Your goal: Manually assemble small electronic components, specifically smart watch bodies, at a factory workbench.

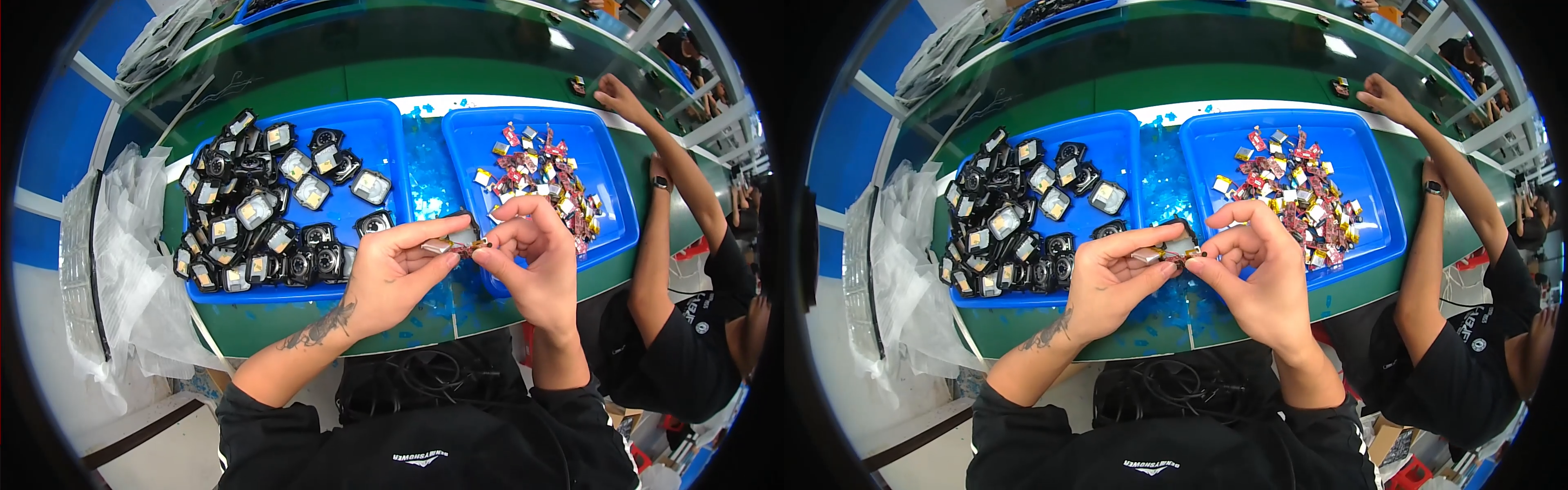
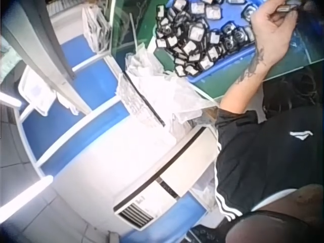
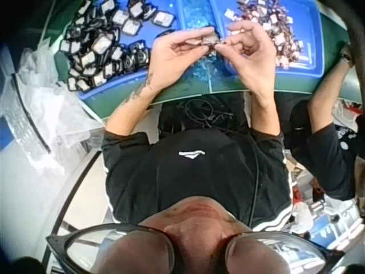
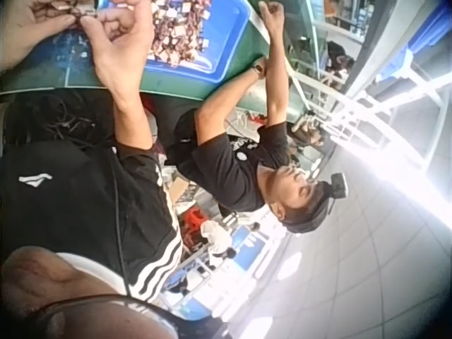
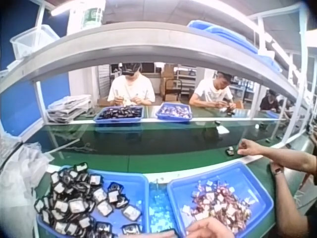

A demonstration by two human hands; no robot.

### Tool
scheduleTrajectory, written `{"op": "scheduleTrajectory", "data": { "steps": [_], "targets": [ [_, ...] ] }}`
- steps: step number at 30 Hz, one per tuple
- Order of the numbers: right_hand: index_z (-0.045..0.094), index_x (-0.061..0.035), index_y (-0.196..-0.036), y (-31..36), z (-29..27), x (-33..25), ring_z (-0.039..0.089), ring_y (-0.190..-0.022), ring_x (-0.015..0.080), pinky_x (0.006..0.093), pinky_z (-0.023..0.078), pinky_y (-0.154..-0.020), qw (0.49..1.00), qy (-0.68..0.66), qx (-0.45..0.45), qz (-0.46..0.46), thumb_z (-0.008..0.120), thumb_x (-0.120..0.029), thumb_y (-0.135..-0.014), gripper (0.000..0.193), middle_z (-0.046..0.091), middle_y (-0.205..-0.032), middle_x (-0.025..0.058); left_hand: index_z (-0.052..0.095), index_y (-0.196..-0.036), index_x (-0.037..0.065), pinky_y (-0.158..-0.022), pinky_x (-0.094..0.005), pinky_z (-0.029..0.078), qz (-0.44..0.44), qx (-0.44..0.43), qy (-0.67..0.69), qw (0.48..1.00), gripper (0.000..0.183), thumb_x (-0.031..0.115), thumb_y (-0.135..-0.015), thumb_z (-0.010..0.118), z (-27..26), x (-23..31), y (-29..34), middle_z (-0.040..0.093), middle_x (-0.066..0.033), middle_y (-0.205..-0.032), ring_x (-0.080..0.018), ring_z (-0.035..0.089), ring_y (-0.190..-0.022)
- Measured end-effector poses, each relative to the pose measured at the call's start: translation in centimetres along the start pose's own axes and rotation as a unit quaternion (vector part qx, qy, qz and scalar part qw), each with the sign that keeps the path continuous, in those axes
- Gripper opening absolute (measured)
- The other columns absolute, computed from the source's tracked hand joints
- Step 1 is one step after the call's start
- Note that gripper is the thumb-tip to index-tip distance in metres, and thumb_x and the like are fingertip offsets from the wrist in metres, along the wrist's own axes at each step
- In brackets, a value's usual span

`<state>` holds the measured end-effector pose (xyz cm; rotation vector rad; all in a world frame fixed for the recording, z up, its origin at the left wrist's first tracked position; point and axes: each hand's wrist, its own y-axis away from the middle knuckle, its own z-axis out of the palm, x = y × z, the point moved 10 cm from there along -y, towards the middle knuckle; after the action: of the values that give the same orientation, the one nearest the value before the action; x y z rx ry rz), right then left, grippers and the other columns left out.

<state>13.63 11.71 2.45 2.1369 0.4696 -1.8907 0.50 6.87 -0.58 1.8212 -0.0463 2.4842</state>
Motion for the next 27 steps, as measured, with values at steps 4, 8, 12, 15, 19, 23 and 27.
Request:
{"op": "scheduleTrajectory", "data": {
  "steps": [4,8,12,15,19,23,27],
  "targets": [
    [0.053,-0.0046,-0.106,-0.4,0.0,-0.3,0.041,-0.054,-0.0008,0.0141,0.036,-0.053,0.998,0.066,0.0,-0.022,0.075,0.005,-0.075,0.04,0.06,-0.068,-0.003,0.058,-0.126,-0.004,-0.094,-0.0277,0.052,0.01,0.002,-0.011,1.0,0.036,-0.007,-0.09,0.058,0.1,0.0,-0.1,0.061,-0.0144,-0.125,-0.0156,0.061,-0.108],
    [0.052,-0.0049,-0.107,-0.5,0.2,0.0,0.038,-0.055,-0.0005,0.0144,0.035,-0.052,0.998,0.067,-0.021,-0.003,0.075,0.004,-0.075,0.04,0.06,-0.074,-0.0018,0.057,-0.127,-0.003,-0.094,-0.0281,0.052,0.034,0.003,-0.018,0.999,0.038,-0.008,-0.09,0.057,0.3,0.4,0.0,0.061,-0.014,-0.126,-0.0149,0.061,-0.109],
    [0.052,-0.0039,-0.111,-0.5,0.8,-0.2,0.053,-0.066,0.0039,0.0178,0.045,-0.057,0.996,0.088,0.002,-0.032,0.074,0.003,-0.076,0.042,0.06,-0.084,0.0015,0.052,-0.133,-0.003,-0.092,-0.0258,0.051,0.021,0.019,0.016,0.999,0.045,-0.011,-0.089,0.055,0.3,0.7,0.1,0.061,-0.0142,-0.124,-0.0146,0.06,-0.109],
    [0.054,-0.0035,-0.115,-0.4,2.1,-0.8,0.063,-0.081,0.0103,0.023,0.054,-0.066,0.989,0.122,-0.001,-0.085,0.073,0.003,-0.078,0.042,0.061,-0.089,0.004,0.043,-0.141,0.0,-0.09,-0.024,0.05,0.019,0.048,0.035,0.998,0.055,-0.012,-0.088,0.054,-0.6,0.6,0.3,0.062,-0.0152,-0.12,-0.0149,0.06,-0.109],
    [0.054,-0.0035,-0.115,-2.9,1.7,-1.2,0.062,-0.081,0.0082,0.0211,0.053,-0.065,0.993,0.086,-0.046,-0.062,0.073,0.002,-0.078,0.042,0.062,-0.087,0.0019,0.016,-0.151,0.005,-0.089,-0.0307,0.052,0.069,0.11,0.003,0.991,0.078,-0.006,-0.087,0.06,-1.2,1.6,0.7,0.049,-0.0232,-0.137,-0.0214,0.062,-0.11],
    [0.05,0.0034,-0.118,-16.1,1.0,-2.0,0.061,-0.068,0.0099,0.025,0.049,-0.059,0.987,0.14,-0.081,-0.014,0.073,-0.006,-0.079,0.046,0.07,-0.081,0.0116,0.022,-0.145,-0.004,-0.091,-0.0406,0.052,0.261,0.123,-0.296,0.911,0.078,-0.003,-0.081,0.067,-0.2,4.8,2.4,0.041,-0.0253,-0.141,-0.0344,0.057,-0.118],
    [0.057,0.0025,-0.106,-27.4,-4.5,5.8,0.066,-0.07,0.0208,0.0315,0.052,-0.062,0.983,0.179,0.018,0.038,0.087,-0.01,-0.063,0.054,0.067,-0.084,0.0137,0.053,-0.126,0.004,-0.085,-0.0401,0.055,0.474,0.045,-0.505,0.72,0.049,0.005,-0.079,0.067,5.4,5.5,4.4,0.055,-0.0212,-0.127,-0.0313,0.06,-0.109]
  ]
}}
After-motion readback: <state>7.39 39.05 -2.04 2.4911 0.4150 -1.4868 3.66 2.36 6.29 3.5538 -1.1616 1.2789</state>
